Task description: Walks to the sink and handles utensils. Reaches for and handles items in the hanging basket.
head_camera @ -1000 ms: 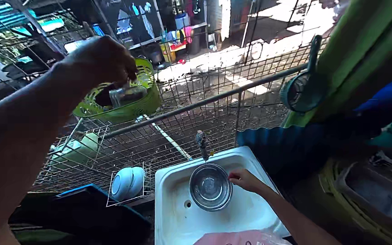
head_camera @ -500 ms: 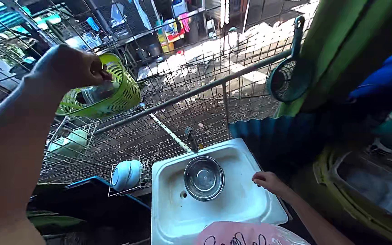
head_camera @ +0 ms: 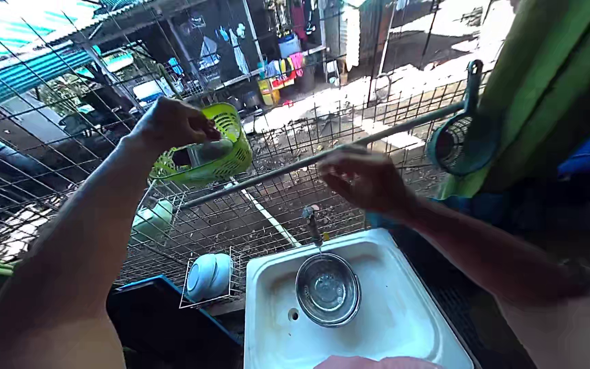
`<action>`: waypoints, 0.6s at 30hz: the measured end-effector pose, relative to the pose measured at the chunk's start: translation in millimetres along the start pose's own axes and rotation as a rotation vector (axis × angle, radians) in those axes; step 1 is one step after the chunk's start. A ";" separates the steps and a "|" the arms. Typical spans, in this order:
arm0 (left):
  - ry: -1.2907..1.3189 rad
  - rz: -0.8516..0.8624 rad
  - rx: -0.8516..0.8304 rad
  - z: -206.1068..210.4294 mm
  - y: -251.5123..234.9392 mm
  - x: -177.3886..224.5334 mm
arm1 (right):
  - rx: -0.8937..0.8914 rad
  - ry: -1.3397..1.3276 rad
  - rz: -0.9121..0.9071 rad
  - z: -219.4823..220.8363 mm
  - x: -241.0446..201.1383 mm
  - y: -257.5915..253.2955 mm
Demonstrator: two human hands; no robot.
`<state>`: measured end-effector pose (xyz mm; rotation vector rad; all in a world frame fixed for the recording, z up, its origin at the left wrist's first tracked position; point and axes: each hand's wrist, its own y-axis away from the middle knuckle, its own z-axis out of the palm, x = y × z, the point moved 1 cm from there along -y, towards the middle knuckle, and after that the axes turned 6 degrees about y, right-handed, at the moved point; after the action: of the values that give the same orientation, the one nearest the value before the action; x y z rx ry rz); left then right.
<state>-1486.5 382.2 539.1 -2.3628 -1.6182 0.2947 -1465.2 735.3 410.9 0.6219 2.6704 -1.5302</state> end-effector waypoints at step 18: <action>0.200 0.071 0.122 11.6 2.8 -28.2 | -0.622 0.326 -0.246 117.9 -19.2 -222.8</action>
<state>-1497.8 356.0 527.7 -2.2802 -1.3886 0.1594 -1545.4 531.5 537.4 0.5494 3.3161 -0.5645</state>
